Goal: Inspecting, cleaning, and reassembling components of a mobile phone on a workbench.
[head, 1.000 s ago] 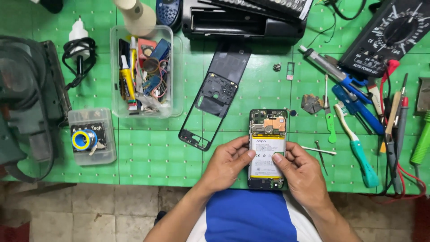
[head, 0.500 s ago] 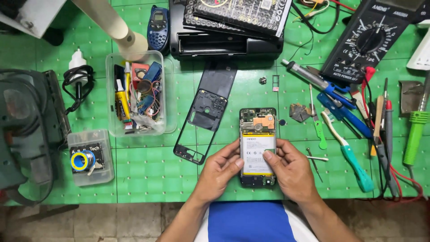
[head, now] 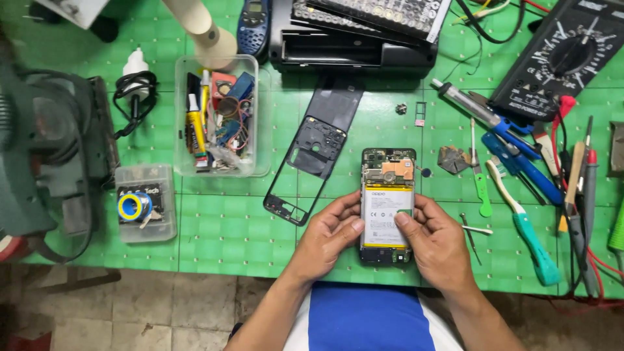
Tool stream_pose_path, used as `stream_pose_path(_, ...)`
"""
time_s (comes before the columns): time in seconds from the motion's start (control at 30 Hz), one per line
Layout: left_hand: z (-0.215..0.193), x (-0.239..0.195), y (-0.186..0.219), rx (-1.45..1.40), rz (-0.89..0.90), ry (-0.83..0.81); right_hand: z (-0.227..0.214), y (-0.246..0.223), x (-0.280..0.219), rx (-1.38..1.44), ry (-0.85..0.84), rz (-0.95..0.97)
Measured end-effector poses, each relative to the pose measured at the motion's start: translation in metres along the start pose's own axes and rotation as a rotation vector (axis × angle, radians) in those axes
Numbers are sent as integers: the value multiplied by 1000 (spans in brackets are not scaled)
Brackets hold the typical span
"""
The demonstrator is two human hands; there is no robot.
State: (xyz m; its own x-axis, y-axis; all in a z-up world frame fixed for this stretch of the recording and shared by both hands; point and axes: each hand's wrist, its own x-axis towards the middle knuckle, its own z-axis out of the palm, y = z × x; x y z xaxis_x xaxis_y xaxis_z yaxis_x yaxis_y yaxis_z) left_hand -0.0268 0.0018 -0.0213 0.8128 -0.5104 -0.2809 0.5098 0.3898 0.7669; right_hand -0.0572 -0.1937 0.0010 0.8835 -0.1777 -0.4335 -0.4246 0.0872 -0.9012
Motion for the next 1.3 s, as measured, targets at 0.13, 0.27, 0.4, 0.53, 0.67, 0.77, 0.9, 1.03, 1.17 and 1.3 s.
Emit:
stream_pose_path(0.13, -2, 1, -2, -3, 29, 2, 1, -1, 0, -25, 9, 11)
stream_pose_path(0.27, -3, -1, -4, 21, 18, 9, 0, 2, -1, -72, 15, -25)
stream_pose_path(0.4, -2, -1, -2, 29, 19, 12, 1, -1, -2, -64, 23, 4)
stream_pose_path(0.53, -1, 0, -1, 29, 8, 23, -1, 3, 0, -53, 15, -22)
stream_pose_path(0.67, 0, 0, -3, 20, 13, 10, -2, 5, 0, -46, 12, -26)
stream_pose_path(0.77, 0, 1, -2, 13, 20, 3, -1, 4, 0, -28, 9, -33)
stream_pose_path(0.9, 0, 0, -1, 47, 24, 13, 0, 5, -1, -38, 16, -31)
stream_pose_path(1.03, 0, 0, -2, 42, 32, 12, 1, 3, -1, -77, 31, -25)
stream_pose_path(1.17, 0, 0, -2, 26, 44, -1, 1, 3, -1, -83, 46, -27)
stream_pose_path(1.3, 0, -1, -1, 30, 30, 7, 2, 2, -2, -95, 61, 1)
